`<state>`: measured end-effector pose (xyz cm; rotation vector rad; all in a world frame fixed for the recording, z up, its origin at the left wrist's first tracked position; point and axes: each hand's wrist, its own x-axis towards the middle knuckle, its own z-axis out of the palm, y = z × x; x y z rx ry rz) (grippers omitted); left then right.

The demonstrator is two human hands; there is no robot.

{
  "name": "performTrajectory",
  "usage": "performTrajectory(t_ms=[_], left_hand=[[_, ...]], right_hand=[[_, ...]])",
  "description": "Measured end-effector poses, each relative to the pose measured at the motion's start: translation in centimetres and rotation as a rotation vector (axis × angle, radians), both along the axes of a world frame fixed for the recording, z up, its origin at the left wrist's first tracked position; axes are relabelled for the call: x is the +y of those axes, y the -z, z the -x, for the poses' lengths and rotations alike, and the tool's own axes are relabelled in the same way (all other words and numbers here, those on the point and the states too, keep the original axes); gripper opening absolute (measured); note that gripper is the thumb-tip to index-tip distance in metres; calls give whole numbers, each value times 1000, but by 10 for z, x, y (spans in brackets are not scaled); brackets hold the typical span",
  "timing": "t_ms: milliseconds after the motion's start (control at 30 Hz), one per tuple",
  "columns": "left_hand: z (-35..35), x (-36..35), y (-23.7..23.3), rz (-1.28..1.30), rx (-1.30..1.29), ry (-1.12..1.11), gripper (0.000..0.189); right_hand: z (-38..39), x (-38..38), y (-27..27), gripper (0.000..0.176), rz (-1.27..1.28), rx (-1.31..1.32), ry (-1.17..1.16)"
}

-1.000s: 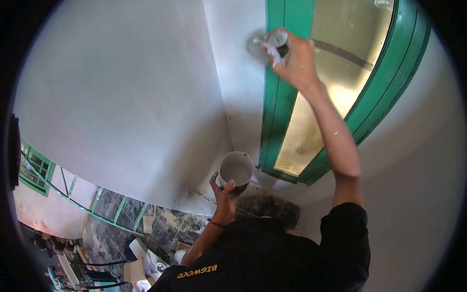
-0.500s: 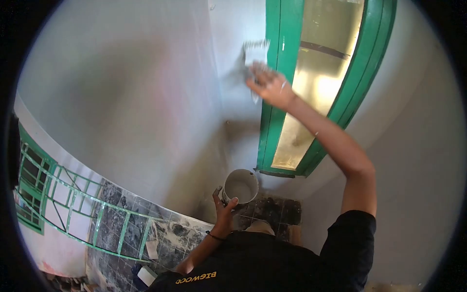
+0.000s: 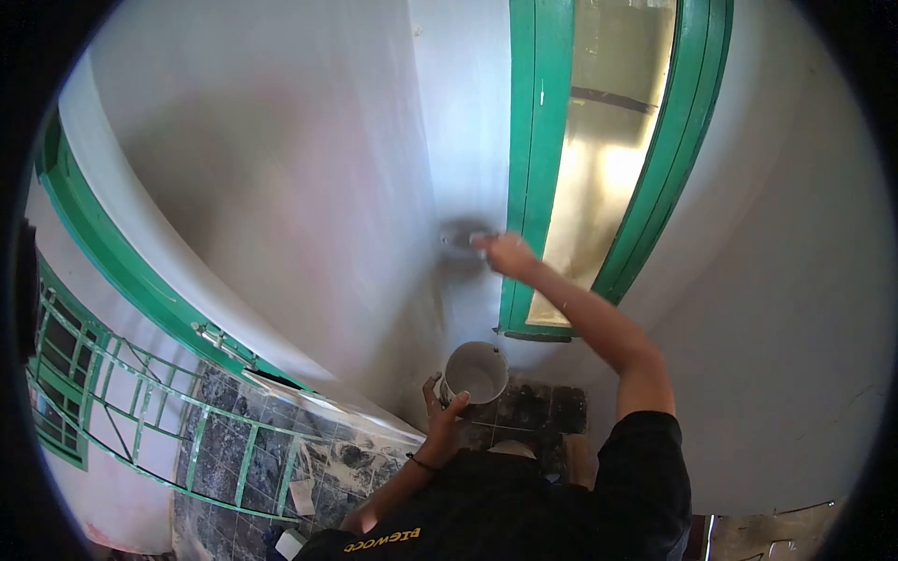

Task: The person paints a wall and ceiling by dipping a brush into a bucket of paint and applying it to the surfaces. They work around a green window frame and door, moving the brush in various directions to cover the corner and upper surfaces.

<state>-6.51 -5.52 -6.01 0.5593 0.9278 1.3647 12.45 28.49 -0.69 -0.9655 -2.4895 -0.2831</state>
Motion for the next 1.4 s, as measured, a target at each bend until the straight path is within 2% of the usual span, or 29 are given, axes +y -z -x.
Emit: performTrajectory(t_ms=[67, 133, 167, 233, 300, 400, 500, 533, 633, 700, 833, 933, 1033, 1133, 1200, 1333, 1400], left_hand=[[1, -2, -3, 3, -18, -11, 87], [2, 1, 0, -21, -38, -40, 87], [2, 2, -1, -22, -35, -47, 87], [1, 4, -3, -20, -32, -61, 87], [-3, 8, -3, -33, -70, -76, 86], [-9, 12, -1, -39, -88, -102, 85], [-12, 15, 8, -42, -22, -83, 83], [-13, 16, 11, -43, 12, -69, 82], [-15, 15, 5, -28, 3, -65, 83], [-19, 11, -6, -3, -73, -127, 83], [-22, 15, 6, -19, -85, -200, 83], [-22, 13, -1, -13, -103, -189, 83], [-21, 13, -3, -17, -70, -203, 81], [-21, 9, -21, 4, -79, -195, 78], [-19, 10, -16, -11, -101, -171, 79], [-15, 4, -19, 20, -117, -112, 81], [-12, 2, -13, 55, -41, -69, 81]], right_hand=[[-3, 3, -79, 55, 93, 68, 95], [-8, -1, -174, 43, -38, 165, 87], [-14, 0, -216, 37, -160, 253, 8], [-12, -18, -299, 28, -311, 272, 8], [-9, -24, -355, 26, -469, 225, 66], [0, -16, -400, 37, -884, 172, -55], [10, -11, -402, 45, -986, 130, -162], [15, -12, -389, 33, -1148, 86, -200], [22, 19, -306, 29, -927, 35, -136], [25, 24, -226, 34, -794, -33, -69], [28, 7, -95, 29, -661, -54, -139], [27, -13, -32, 21, -487, -89, -123], [24, -34, 4, 32, -328, -56, -185], [19, -36, 16, 38, -20, -60, -113], [15, -29, -4, 43, -8, 10, -52], [14, -29, -105, 48, -113, 382, 4], [16, -33, -140, 44, -280, 448, -36]])
